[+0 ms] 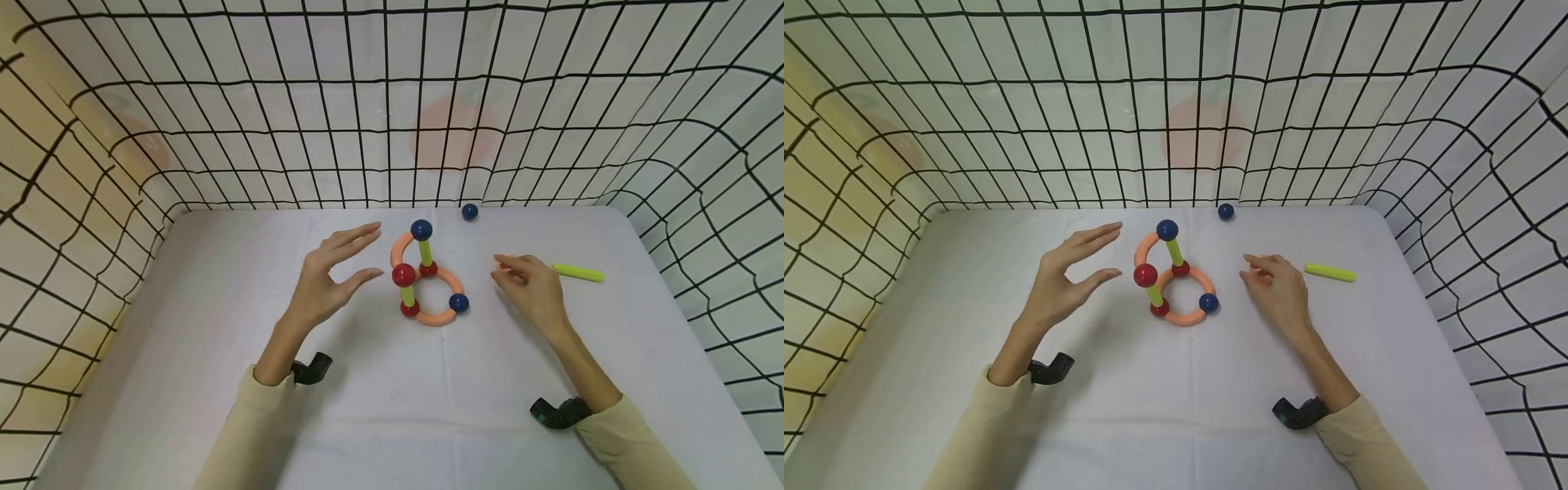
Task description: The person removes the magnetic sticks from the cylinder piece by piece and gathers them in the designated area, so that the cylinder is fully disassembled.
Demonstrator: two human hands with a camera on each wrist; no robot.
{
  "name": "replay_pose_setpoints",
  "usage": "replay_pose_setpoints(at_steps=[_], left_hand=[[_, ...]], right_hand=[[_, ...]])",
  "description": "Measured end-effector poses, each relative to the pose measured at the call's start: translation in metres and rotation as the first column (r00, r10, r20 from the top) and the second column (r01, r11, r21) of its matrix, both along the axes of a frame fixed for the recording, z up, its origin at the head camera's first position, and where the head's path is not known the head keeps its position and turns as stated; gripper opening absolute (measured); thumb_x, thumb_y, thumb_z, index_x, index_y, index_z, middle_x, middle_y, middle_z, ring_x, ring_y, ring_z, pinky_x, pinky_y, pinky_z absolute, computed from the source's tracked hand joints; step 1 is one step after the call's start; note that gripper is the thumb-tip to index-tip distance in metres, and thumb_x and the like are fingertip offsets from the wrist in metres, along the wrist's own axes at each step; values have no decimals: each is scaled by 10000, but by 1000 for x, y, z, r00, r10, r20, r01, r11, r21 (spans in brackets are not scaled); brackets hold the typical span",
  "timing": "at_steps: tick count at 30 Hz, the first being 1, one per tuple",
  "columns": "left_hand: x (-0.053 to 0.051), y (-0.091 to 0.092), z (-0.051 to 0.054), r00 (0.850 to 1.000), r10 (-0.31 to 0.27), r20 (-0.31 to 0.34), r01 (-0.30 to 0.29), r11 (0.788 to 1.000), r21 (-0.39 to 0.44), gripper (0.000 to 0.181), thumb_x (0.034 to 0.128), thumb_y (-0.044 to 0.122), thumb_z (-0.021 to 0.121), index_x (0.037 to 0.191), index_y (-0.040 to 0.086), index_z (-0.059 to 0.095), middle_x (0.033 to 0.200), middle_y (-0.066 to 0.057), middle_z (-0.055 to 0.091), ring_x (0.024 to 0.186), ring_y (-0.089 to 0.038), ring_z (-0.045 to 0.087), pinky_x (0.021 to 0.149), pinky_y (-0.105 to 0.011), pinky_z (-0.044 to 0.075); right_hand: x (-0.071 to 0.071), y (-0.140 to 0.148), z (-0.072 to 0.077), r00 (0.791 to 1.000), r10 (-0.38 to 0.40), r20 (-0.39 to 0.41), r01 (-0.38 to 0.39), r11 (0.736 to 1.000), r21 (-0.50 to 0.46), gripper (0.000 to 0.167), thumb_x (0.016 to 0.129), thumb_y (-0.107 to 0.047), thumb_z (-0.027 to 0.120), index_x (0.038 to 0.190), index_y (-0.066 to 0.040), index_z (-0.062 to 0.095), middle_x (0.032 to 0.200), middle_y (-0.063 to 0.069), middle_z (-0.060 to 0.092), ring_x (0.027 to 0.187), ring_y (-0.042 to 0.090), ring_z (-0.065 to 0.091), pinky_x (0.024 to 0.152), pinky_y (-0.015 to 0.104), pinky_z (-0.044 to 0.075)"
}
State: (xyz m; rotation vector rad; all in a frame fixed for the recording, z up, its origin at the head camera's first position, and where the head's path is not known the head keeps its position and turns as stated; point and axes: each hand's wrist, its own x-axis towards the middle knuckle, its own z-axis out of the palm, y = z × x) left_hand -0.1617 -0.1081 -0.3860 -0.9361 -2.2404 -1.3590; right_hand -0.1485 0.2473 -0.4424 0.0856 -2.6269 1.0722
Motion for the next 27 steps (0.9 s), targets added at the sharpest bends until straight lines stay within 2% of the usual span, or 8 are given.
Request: replay_pose_setpoints(at_steps=[2, 5, 8, 10, 14, 20, 25, 27], left_hand=[[-6, -9, -6, 994, 49, 97, -50, 999, 5, 534, 870, 45, 824, 1380, 72, 669, 1408, -103, 671, 1307, -263, 625, 1119, -477, 499], [-16, -16, -20, 957, 94, 274, -83, 995, -50, 464, 907, 70, 793, 1359, 98, 689, 1373, -90, 686, 1249, -264, 653, 1088, -491, 519], [-25, -14, -36, 912, 79, 403, -22, 989, -144, 452, 917, 85, 787, 1358, 94, 689, 1380, -102, 676, 1251, -293, 640, 1060, -513, 524], [-31, -7, -44, 891, 52, 451, 37, 982, -188, 454, 920, 96, 787, 1361, 80, 685, 1388, -115, 669, 1271, -311, 627, 1074, -519, 518], [-40, 11, -53, 872, 10, 489, 124, 962, -242, 439, 916, 102, 792, 1341, 52, 693, 1393, -138, 672, 1330, -338, 601, 1127, -537, 488], [-50, 30, -64, 856, -57, 515, 219, 940, -261, 387, 880, 58, 815, 1258, 31, 736, 1323, -133, 721, 1367, -318, 595, 1207, -520, 416], [-53, 36, -67, 863, -82, 499, 265, 913, -309, 405, 870, 67, 829, 1261, 27, 731, 1345, -123, 708, 1358, -291, 606, 1178, -469, 460], [-54, 37, -67, 871, -84, 484, 272, 903, -333, 395, 873, 75, 828, 1253, 24, 735, 1348, -125, 704, 1352, -289, 611, 1162, -453, 478]], right_hand=[[2, -4, 2, 996, 83, 39, -81, 996, -42, 361, 935, -140, 776, 1284, -60, 733, 1118, 191, 739, 978, 312, 721, 779, 129, 510], [5, -10, 3, 975, 171, 144, -162, 984, -75, 425, 951, -196, 770, 1355, -91, 692, 1206, 172, 722, 1023, 299, 721, 828, 177, 538], [8, -15, 1, 948, 225, 225, -214, 974, -70, 467, 948, -226, 777, 1387, -108, 671, 1250, 162, 713, 1030, 300, 730, 866, 327, 586], [9, -17, -1, 934, 255, 250, -245, 967, -74, 472, 937, -214, 788, 1382, -103, 674, 1248, 162, 714, 1020, 298, 736, 886, 408, 605], [11, -23, -5, 920, 298, 253, -285, 954, -89, 446, 914, -161, 806, 1338, -70, 701, 1185, 161, 732, 1001, 292, 743, 896, 464, 613], [13, -30, -10, 915, 299, 270, -288, 954, -80, 385, 909, -139, 804, 1284, -82, 739, 1122, 136, 744, 983, 263, 726, 881, 422, 602], [14, -32, -8, 910, 295, 291, -293, 955, -52, 354, 919, -150, 795, 1266, -92, 752, 1088, 129, 744, 970, 258, 714, 843, 409, 610], [14, -32, -8, 910, 292, 294, -292, 955, -45, 347, 921, -152, 793, 1261, -94, 755, 1090, 130, 746, 969, 257, 712, 832, 399, 613]])
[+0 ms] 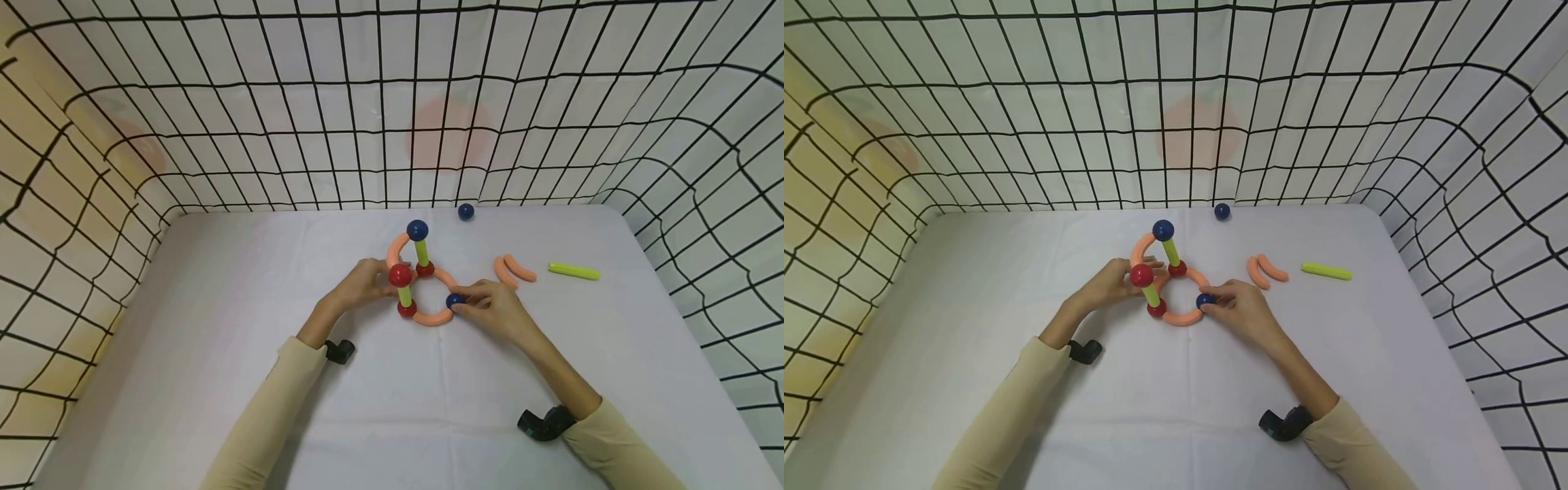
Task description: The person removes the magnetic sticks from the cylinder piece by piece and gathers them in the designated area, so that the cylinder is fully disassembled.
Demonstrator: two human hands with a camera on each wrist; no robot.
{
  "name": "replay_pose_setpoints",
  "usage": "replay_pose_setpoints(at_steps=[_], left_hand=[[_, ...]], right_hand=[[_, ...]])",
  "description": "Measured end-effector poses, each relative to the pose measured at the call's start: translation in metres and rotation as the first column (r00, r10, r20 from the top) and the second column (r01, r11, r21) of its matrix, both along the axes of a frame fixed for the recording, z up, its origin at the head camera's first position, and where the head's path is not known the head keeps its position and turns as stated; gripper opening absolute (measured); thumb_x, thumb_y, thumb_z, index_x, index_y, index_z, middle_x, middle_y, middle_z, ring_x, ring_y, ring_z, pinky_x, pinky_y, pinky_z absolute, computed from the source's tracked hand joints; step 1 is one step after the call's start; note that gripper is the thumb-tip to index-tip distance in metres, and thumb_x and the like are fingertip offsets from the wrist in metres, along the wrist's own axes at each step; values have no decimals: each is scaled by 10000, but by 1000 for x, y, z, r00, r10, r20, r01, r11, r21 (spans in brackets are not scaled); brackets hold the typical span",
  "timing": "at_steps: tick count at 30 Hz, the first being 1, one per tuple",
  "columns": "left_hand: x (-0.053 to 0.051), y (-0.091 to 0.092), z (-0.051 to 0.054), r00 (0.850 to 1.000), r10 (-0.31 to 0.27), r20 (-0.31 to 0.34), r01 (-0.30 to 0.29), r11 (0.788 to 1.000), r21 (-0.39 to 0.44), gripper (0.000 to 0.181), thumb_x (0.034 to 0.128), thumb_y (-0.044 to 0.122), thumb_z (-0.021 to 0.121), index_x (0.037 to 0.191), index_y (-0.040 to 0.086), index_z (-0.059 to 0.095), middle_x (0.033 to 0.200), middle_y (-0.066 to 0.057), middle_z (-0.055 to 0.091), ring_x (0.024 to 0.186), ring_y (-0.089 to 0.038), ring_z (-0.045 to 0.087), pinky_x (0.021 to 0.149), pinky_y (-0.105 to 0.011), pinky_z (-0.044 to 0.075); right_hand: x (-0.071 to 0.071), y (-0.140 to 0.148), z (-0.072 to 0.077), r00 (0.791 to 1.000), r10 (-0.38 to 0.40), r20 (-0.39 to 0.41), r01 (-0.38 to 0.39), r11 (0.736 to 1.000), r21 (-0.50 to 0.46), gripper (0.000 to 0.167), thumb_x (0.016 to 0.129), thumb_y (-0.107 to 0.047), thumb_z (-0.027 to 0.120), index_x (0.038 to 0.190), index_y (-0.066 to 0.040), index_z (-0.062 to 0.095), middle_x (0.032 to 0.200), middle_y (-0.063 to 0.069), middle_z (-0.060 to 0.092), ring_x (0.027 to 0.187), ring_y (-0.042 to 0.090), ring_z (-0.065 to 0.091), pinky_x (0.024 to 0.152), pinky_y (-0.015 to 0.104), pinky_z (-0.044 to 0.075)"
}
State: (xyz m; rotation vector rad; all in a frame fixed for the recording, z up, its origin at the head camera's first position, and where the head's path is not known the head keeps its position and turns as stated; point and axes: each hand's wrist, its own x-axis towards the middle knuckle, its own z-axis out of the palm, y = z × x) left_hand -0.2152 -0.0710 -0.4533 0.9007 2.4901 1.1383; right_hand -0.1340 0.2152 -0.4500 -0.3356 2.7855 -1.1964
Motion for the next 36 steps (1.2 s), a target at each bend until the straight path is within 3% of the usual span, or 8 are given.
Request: replay_pose_setpoints(at_steps=[5, 11, 14, 19, 30, 36], left_hand=[[1, -2, 0, 999, -12, -38, 11, 1000, -28, 320, 882, 88, 821, 1188, 16, 763, 1251, -134, 751, 1240, -284, 680, 1081, -426, 539], [3, -2, 0, 999, -15, -35, 13, 999, -46, 284, 888, 101, 819, 1157, 19, 779, 1146, -108, 791, 1127, -250, 710, 1021, -391, 562], [5, -1, 0, 999, -18, -30, 16, 999, -50, 277, 888, 96, 817, 1153, 23, 786, 1144, -95, 793, 1207, -255, 693, 1089, -402, 532], [9, 1, 2, 999, -17, -35, 15, 998, -56, 290, 876, 90, 822, 1163, 62, 790, 1167, -85, 779, 1408, -297, 554, 1228, -445, 390], [23, 2, 5, 987, -25, -156, 3, 990, -142, 304, 904, 141, 805, 1199, 80, 773, 1229, -91, 744, 1378, -277, 576, 1182, -537, 425], [35, 4, 5, 980, -58, -189, 13, 973, -230, 341, 946, 218, 767, 1272, 121, 749, 1380, -109, 666, 1424, -262, 542, 1172, -627, 390]], right_hand=[[-1, -1, 1, 1000, 4, 9, -4, 1000, 6, 347, 924, -156, 790, 1264, -99, 755, 1113, 128, 750, 976, 252, 712, 840, 415, 616], [-3, 1, 1, 1000, 6, 10, -6, 1000, 2, 340, 934, -155, 777, 1267, -89, 751, 1114, 142, 743, 984, 267, 704, 846, 424, 608], [-4, 3, 1, 1000, -2, 7, 2, 1000, 2, 338, 938, -149, 772, 1270, -91, 750, 1108, 135, 743, 993, 266, 698, 851, 413, 601], [-7, 9, 1, 1000, 1, -12, -1, 1000, 14, 334, 943, -141, 767, 1276, -105, 749, 1136, 126, 757, 1012, 270, 704, 866, 412, 594], [-14, 15, 2, 999, -12, 45, 11, 999, 32, 350, 972, -188, 737, 1319, -142, 727, 1217, 121, 749, 1095, 291, 682, 931, 475, 589], [-20, 16, 4, 997, -3, 72, 1, 999, 33, 346, 993, -189, 707, 1337, -150, 715, 1257, 126, 736, 1102, 297, 673, 925, 457, 575]])
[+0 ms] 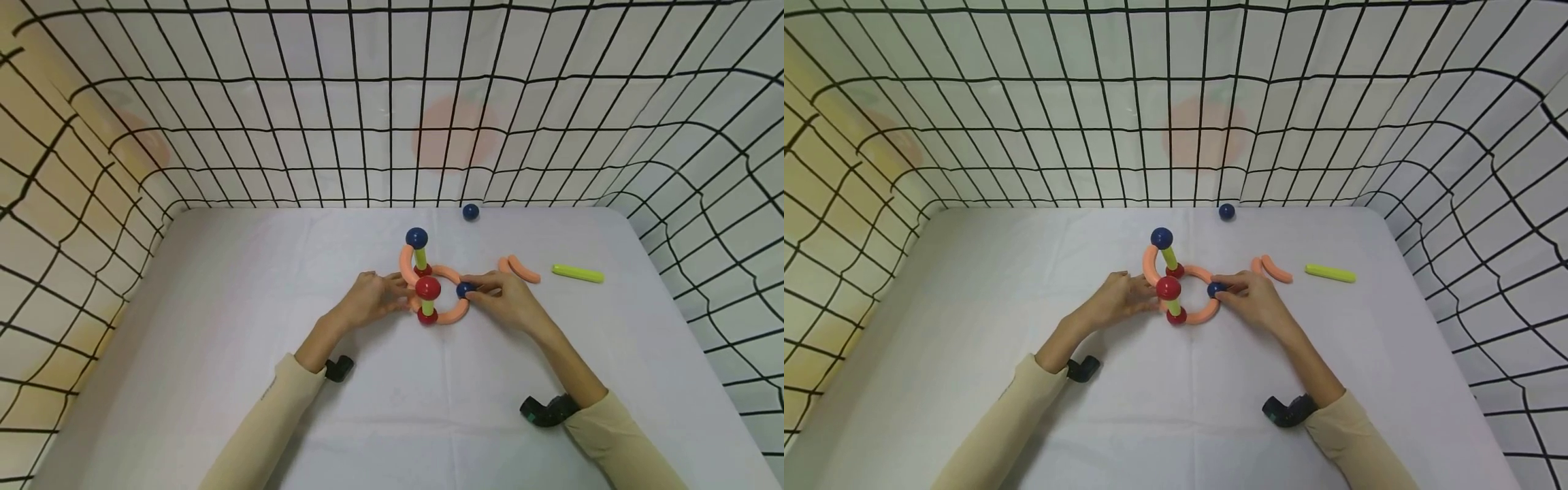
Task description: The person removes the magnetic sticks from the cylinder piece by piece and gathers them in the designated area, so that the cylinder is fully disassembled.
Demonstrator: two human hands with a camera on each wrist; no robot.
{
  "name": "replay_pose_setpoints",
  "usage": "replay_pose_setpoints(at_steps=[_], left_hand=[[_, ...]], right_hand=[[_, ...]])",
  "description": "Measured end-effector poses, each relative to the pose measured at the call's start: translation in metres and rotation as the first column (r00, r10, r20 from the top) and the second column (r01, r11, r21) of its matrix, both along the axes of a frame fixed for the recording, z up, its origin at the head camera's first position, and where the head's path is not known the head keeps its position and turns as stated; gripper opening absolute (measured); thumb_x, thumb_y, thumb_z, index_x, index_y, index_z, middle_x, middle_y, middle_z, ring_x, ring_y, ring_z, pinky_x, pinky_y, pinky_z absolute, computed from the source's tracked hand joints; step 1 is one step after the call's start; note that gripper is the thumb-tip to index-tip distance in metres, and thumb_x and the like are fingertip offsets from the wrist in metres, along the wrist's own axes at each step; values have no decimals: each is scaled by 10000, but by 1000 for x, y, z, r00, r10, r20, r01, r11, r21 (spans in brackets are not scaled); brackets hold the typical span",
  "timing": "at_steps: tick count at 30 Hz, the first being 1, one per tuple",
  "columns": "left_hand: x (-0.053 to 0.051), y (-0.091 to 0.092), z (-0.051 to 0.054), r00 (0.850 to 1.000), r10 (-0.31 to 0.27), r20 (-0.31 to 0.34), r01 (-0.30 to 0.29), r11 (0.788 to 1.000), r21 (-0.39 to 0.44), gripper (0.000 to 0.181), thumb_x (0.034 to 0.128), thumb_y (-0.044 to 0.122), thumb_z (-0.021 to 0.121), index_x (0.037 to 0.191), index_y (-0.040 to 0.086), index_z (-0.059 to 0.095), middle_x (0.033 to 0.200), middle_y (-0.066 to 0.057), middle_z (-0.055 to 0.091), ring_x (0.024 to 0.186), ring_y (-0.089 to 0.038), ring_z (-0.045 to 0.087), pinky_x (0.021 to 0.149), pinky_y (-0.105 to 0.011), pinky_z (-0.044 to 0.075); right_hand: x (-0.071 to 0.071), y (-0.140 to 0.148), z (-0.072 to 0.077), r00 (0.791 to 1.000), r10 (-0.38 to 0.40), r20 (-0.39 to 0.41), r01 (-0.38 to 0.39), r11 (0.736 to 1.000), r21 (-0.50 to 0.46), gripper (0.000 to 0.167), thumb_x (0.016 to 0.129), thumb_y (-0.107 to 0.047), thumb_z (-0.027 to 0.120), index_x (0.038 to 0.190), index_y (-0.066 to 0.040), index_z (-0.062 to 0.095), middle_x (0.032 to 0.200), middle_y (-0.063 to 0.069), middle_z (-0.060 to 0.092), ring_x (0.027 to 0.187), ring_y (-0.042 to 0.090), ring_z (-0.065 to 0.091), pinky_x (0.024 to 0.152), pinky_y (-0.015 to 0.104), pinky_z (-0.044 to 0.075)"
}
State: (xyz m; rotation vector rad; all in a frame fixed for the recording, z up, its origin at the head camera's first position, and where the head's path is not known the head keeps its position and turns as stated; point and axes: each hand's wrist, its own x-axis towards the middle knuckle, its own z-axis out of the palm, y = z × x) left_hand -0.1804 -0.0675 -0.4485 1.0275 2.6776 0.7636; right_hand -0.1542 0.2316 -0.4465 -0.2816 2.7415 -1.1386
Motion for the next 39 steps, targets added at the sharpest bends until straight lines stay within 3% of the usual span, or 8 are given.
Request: replay_pose_setpoints(at_steps=[13, 19, 23, 25, 28, 30, 33, 39], left_hand=[[30, 6, 7, 996, 82, 28, -80, 995, -66, 427, 964, 280, 748, 1365, 143, 692, 1492, -163, 579, 1469, -326, 491, 1163, -682, 369], [40, 6, 10, 997, 68, 47, -64, 995, -77, 454, 982, 276, 726, 1411, 146, 656, 1546, -179, 518, 1487, -349, 463, 1150, -683, 388], [44, 0, 13, 992, 120, -30, -120, 993, -3, 469, 969, 237, 745, 1398, 71, 653, 1446, -157, 627, 1383, -310, 587, 1127, -592, 470], [45, -3, 19, 973, 203, -111, -194, 977, 89, 442, 954, 187, 763, 1353, 19, 674, 1353, -151, 695, 1283, -300, 665, 1089, -524, 525], [48, -7, 29, 910, 341, -237, -279, 925, 257, 450, 924, 108, 786, 1335, -30, 666, 1308, -161, 720, 1209, -311, 705, 1048, -464, 562], [50, -8, 34, 873, 380, -307, -279, 904, 324, 527, 909, 81, 796, 1393, -28, 618, 1394, -163, 670, 1279, -313, 663, 1064, -455, 552], [52, -6, 39, 846, 340, -411, -193, 914, 357, 663, 879, 71, 824, 1472, -21, 541, 1517, -164, 571, 1404, -309, 563, 1120, -469, 509], [52, 2, 41, 811, 199, -550, -58, 963, 262, 763, 855, 137, 854, 1515, 1, 494, 1590, -158, 489, 1489, -289, 467, 1167, -493, 466]], right_hand=[[-14, -3, -1, 998, 29, 57, -27, 999, -35, 351, 1027, -182, 656, 1376, -152, 686, 1291, 123, 694, 1081, 281, 622, 875, 320, 515], [-16, -4, 0, 998, 24, 65, -22, 999, -32, 364, 1036, -196, 642, 1395, -141, 669, 1310, 147, 672, 1093, 298, 634, 875, 326, 521], [-13, -3, 5, 1000, 24, 2, -23, 999, -26, 377, 1055, -208, 608, 1417, -105, 644, 1311, 188, 643, 1094, 329, 655, 916, 428, 565], [-9, -3, 12, 998, 9, -59, -11, 999, -35, 381, 1069, -243, 585, 1423, -111, 639, 1324, 182, 643, 1119, 328, 652, 933, 461, 563], [0, -6, 24, 989, -1, -149, -10, 997, -76, 397, 1081, -286, 562, 1453, -159, 615, 1351, 137, 650, 1165, 290, 627, 950, 433, 526], [7, -9, 32, 978, 22, -208, -45, 993, -105, 408, 1076, -268, 574, 1479, -207, 589, 1350, 85, 660, 1189, 233, 613, 958, 391, 515], [18, -15, 40, 949, 114, -293, -164, 975, -153, 479, 1030, -160, 645, 1499, -218, 565, 1346, 27, 658, 1135, 154, 628, 943, 312, 530], [27, -32, 43, 854, 249, -457, -377, 901, -214, 623, 853, 2, 812, 1430, -155, 636, 1322, 44, 694, 1039, 85, 631, 787, 249, 568]])
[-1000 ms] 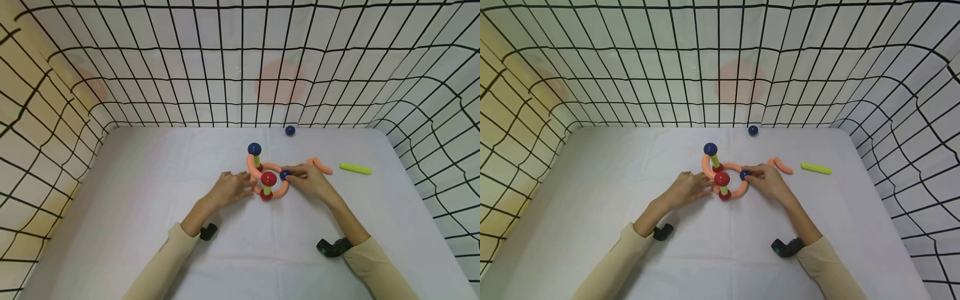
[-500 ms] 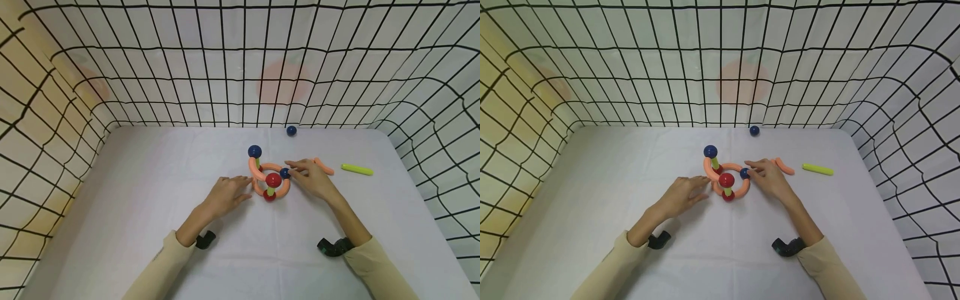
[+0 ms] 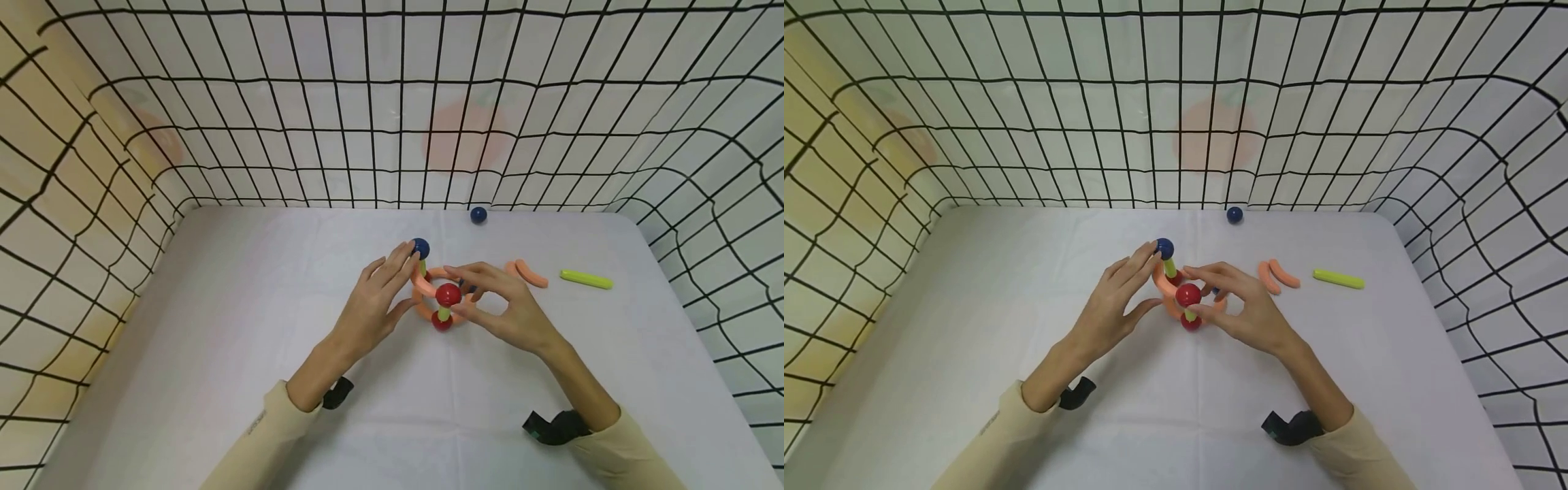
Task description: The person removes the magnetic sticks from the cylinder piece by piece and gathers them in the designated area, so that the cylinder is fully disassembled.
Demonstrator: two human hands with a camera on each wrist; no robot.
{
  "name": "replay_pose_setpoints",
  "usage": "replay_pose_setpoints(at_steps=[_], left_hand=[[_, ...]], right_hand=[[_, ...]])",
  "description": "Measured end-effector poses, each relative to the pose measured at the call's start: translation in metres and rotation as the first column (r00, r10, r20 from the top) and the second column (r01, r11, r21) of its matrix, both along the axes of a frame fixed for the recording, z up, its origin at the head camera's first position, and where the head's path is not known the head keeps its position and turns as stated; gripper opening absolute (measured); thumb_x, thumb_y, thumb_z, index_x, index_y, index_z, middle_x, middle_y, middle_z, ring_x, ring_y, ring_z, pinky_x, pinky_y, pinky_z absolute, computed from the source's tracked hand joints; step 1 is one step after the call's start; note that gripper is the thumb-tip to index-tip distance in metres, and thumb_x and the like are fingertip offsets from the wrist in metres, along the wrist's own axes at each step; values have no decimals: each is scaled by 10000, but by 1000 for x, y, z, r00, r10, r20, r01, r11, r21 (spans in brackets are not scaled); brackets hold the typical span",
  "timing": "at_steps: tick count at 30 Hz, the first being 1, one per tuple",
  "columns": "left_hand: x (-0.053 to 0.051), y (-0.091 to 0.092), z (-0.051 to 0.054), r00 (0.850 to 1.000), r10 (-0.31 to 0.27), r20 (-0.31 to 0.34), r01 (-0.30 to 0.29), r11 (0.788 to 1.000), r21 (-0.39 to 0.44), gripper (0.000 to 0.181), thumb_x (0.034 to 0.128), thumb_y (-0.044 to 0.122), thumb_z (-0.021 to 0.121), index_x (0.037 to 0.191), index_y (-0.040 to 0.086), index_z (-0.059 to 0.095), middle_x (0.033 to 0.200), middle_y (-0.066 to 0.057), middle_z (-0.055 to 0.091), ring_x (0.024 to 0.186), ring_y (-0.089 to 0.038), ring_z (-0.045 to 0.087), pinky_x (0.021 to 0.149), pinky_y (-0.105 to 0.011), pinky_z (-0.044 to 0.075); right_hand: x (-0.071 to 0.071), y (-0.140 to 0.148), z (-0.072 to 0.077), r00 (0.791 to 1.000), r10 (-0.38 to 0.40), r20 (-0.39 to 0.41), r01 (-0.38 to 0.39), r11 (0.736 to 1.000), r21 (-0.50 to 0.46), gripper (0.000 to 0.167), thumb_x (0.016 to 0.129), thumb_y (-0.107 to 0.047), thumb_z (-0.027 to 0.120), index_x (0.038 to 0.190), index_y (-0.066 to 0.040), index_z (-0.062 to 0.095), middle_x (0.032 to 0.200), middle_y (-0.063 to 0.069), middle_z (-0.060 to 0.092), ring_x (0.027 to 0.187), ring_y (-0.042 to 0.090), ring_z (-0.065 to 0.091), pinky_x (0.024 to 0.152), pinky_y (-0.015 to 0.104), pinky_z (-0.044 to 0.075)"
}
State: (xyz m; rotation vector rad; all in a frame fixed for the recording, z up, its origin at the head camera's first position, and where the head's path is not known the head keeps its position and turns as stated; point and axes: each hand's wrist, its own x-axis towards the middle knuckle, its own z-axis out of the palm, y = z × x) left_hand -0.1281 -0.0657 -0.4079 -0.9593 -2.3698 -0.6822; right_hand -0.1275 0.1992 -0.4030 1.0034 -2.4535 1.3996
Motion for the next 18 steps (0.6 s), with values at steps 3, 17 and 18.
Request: replay_pose_setpoints(at_steps=[3, 17, 18], left_hand=[[-1, 4, 0, 1000, 0, -22, -1, 999, -42, 760, 866, 161, 845, 1520, 9, 490, 1601, -158, 475, 1495, -291, 458, 1172, -502, 458], [-12, 15, 3, 989, 24, -143, -46, 988, -150, 533, 896, 31, 789, 1403, 89, 636, 1574, -151, 512, 1473, -278, 492, 1140, -477, 482], [-13, 15, 3, 986, 31, -161, -58, 984, -167, 527, 887, 6, 789, 1388, 86, 647, 1567, -154, 520, 1465, -279, 501, 1134, -474, 485]], right_hand=[[1, -5, -2, 999, 17, -28, -18, 999, -43, 609, 806, 17, 853, 1372, -127, 683, 1297, 61, 718, 1024, 73, 637, 735, 237, 564], [0, -3, -5, 1000, -15, -26, 13, 999, -53, 455, 815, 41, 837, 1252, -27, 734, 1222, 104, 760, 960, 50, 658, 752, 191, 568], [0, -2, -6, 1000, -10, -28, 8, 998, -55, 466, 814, 49, 834, 1262, -27, 730, 1237, 122, 755, 956, 50, 661, 752, 191, 569]])
